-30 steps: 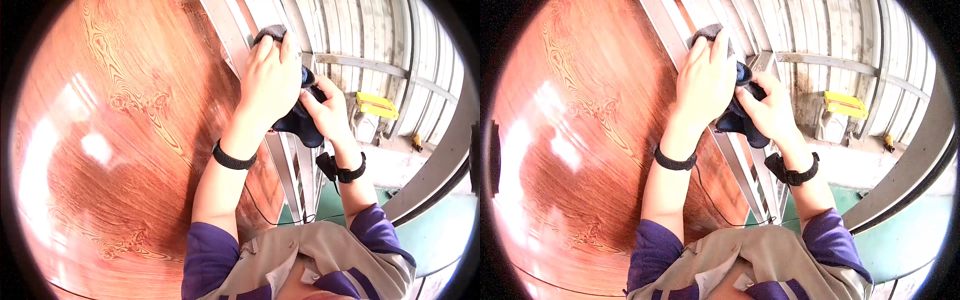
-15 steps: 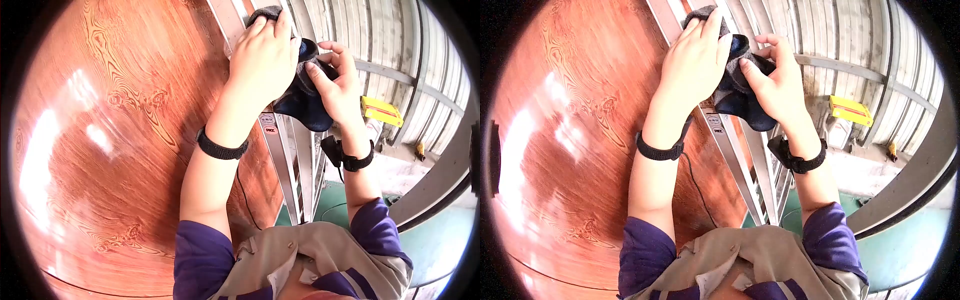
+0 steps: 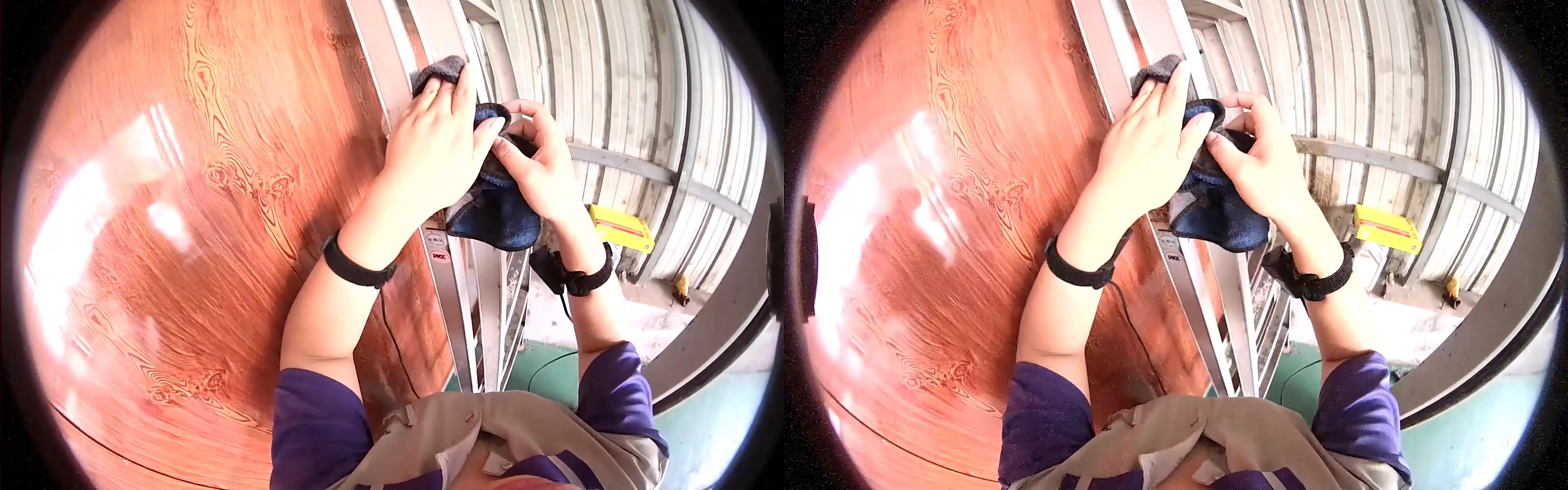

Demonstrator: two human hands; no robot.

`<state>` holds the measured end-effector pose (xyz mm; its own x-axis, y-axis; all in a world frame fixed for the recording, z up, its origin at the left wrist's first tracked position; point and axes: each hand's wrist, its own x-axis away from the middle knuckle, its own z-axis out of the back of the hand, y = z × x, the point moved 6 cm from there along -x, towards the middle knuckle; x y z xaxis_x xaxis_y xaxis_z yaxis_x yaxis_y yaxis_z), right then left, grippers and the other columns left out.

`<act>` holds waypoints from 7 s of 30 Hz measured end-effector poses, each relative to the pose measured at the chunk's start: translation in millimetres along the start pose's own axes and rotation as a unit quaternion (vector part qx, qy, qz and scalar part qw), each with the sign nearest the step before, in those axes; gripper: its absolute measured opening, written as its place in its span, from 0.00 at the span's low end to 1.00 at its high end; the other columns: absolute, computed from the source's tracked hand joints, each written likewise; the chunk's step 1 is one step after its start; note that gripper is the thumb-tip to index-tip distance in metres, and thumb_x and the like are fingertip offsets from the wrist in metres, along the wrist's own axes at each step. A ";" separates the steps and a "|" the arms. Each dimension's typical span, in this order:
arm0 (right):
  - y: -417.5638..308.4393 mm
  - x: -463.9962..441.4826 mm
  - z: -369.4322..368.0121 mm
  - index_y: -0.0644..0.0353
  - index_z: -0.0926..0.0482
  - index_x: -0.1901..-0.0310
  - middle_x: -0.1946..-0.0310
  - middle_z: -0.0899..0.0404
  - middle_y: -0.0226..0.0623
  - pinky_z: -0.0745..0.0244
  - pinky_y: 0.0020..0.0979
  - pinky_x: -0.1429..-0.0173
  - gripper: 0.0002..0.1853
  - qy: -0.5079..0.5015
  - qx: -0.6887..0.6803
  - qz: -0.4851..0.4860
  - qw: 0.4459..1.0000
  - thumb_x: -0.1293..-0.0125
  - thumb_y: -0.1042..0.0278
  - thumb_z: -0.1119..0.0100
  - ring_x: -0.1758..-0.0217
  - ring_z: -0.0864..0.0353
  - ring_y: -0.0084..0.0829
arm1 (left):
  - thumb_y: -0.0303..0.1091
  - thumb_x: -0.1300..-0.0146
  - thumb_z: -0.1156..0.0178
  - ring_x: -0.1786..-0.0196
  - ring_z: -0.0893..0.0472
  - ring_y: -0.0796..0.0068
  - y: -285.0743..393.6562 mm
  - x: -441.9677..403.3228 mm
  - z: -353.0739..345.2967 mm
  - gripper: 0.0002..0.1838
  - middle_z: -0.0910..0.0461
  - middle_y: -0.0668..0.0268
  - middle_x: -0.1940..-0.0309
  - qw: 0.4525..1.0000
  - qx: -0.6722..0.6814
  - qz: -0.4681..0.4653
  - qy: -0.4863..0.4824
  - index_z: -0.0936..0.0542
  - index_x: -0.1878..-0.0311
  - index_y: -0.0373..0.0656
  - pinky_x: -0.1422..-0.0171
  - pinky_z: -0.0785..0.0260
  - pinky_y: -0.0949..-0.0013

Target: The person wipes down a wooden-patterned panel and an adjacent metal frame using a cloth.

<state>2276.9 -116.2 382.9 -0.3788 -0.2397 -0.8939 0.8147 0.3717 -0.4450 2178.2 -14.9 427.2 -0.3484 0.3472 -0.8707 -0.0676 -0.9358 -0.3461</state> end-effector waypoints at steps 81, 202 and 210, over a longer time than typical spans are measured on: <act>28.6 138.8 -11.8 0.43 0.23 0.35 0.37 0.34 0.54 0.35 0.46 0.31 0.33 0.010 0.351 0.066 0.934 0.44 0.76 0.30 0.34 0.34 0.54 | 0.43 0.33 0.43 0.34 0.31 0.42 23.8 72.8 -20.4 0.36 0.26 0.40 0.43 0.998 0.015 0.048 -0.041 0.38 0.29 0.30 0.28 0.38 0.52; 48.0 227.1 8.1 0.60 0.18 0.54 0.54 0.22 0.41 0.21 0.38 0.51 0.16 -0.137 0.275 -0.044 0.951 0.46 0.77 0.35 0.55 0.18 0.46 | 0.24 0.40 0.45 0.46 0.29 0.35 130.2 211.5 -79.4 0.38 0.32 0.35 0.43 0.930 0.319 0.184 0.011 0.46 0.27 0.24 0.37 0.35 0.44; 18.3 181.8 17.8 0.59 0.21 0.49 0.51 0.24 0.44 0.22 0.39 0.44 0.26 -0.111 0.250 -0.038 0.961 0.55 0.82 0.38 0.48 0.20 0.48 | 0.25 0.35 0.43 0.26 0.39 0.45 81.0 140.6 -65.0 0.41 0.42 0.39 0.29 0.828 0.518 0.196 0.086 0.52 0.25 0.23 0.22 0.50 0.52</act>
<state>2230.7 -168.9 213.2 -0.3887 -0.4553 -0.8010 0.9182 -0.1190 -0.3779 2184.5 -37.9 254.1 -0.4017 -0.0754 -0.9127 -0.7777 -0.4982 0.3835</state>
